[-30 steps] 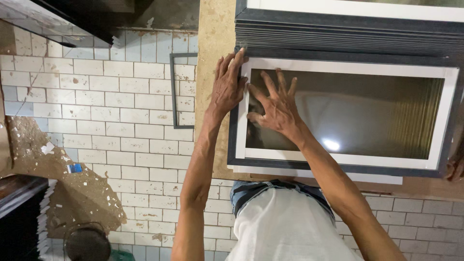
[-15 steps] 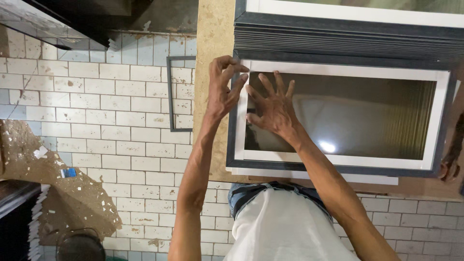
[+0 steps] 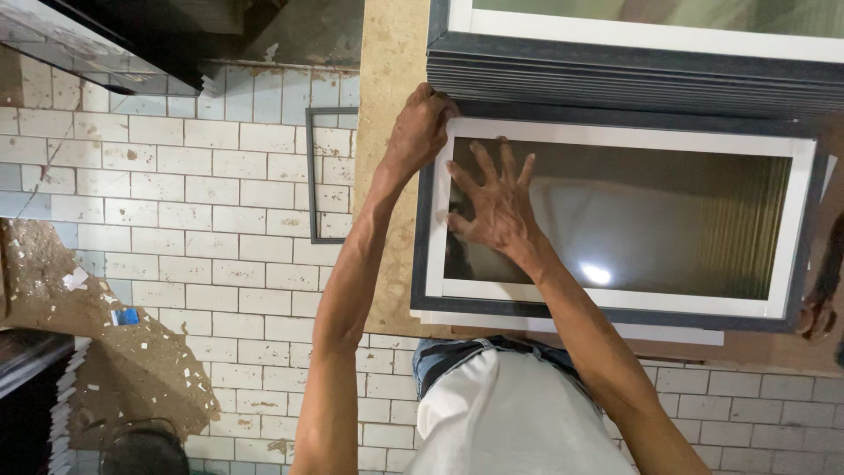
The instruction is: The person assembles window frames by placing white plastic strips into the grooves of grey frames. They use shears to trim the strips and repeatedly lift and restack the frames on a workbench.
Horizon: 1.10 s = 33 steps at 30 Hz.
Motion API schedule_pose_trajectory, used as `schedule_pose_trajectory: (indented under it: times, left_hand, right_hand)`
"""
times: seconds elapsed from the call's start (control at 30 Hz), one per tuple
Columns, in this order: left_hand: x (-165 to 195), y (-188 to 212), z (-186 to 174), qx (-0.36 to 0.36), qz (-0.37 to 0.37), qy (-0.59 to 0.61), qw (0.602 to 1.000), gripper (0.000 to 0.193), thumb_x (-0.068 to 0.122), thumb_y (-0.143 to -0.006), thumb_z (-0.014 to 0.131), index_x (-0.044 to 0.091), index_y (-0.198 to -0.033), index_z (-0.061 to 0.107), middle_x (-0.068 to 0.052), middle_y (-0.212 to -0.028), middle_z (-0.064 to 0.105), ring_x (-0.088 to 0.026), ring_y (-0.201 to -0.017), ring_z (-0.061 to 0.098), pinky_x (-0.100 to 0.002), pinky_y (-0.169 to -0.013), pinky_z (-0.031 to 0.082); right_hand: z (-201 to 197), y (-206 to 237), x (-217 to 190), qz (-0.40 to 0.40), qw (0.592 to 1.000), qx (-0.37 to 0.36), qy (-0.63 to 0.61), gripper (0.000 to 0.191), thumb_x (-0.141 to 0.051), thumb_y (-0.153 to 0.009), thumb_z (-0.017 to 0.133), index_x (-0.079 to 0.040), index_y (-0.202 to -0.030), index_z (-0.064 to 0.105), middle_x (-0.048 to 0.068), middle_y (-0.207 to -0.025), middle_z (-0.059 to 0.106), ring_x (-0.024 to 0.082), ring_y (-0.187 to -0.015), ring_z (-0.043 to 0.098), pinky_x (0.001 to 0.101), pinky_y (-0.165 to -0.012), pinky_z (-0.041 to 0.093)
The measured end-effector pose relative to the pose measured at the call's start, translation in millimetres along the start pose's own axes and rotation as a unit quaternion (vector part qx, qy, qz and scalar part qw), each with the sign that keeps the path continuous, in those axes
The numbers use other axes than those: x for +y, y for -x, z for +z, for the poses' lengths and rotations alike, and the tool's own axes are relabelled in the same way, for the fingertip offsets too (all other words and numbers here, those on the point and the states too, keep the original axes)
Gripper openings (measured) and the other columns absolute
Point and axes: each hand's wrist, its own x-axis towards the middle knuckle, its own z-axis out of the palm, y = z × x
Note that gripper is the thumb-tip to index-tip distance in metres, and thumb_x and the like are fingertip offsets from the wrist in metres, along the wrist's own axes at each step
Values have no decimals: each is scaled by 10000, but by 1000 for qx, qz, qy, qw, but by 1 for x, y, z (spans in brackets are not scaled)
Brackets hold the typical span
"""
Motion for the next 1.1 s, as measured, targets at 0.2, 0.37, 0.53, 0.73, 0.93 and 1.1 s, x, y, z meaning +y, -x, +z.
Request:
schedule_pose_trajectory:
  times: [0.2, 0.37, 0.53, 0.73, 0.93, 1.1]
  left_hand:
    - [1, -1, 2, 16, 17, -45, 999, 158, -49, -881, 603, 21, -953, 725, -147, -1082, 628, -353, -1053, 623, -462, -911, 519]
    - [0, 3, 4, 21, 34, -52, 998, 101, -21, -913, 660, 23, -983, 718, -129, -1080, 622, -334, -1033, 627, -446, -888, 532]
    - [2, 6, 5, 31, 37, -76, 996, 176, 4, -826, 729, 35, -997, 702, -123, -1077, 604, -337, -1025, 615, -433, -863, 532]
    - [13, 14, 9, 63, 19, -173, 983, 338, 94, -828, 798, 49, -1134, 663, -124, -1092, 587, -325, -1003, 594, -456, -839, 506]
    - [15, 30, 7, 115, 74, -183, 973, 303, 120, -905, 769, 63, -1192, 691, -95, -1094, 585, -297, -1007, 572, -459, -877, 444]
    - [15, 44, 3, 117, 113, -183, 969, 269, 120, -896, 731, 131, -1162, 696, -86, -1164, 566, -294, -1126, 542, -462, -996, 416]
  right_hand:
    - [6, -1, 2, -16, 999, 29, 2, 862, -708, -779, 698, -316, -1512, 468, 232, -1577, 333, 594, -1450, 179, 902, -1034, 91]
    - [5, 0, 3, -6, 1000, 13, 14, 867, -682, -736, 713, -321, -1490, 485, 221, -1573, 334, 586, -1463, 179, 898, -1037, 107]
    - [5, 0, 3, -7, 1000, 14, 11, 855, -682, -749, 721, -310, -1488, 504, 221, -1578, 327, 582, -1454, 188, 902, -1030, 113]
    - [8, 0, 5, -22, 999, 43, 5, 835, -710, -771, 727, -268, -1455, 539, 219, -1579, 319, 587, -1449, 200, 905, -1035, 109]
    - [7, 0, 3, -8, 1000, 24, -4, 781, -657, -736, 782, -239, -1373, 613, 207, -1582, 308, 569, -1464, 184, 900, -1044, 104]
    - [2, 0, -1, -4, 1000, 27, 0, 814, -546, -662, 816, -227, -1385, 626, 201, -1568, 314, 537, -1474, 162, 890, -1050, 109]
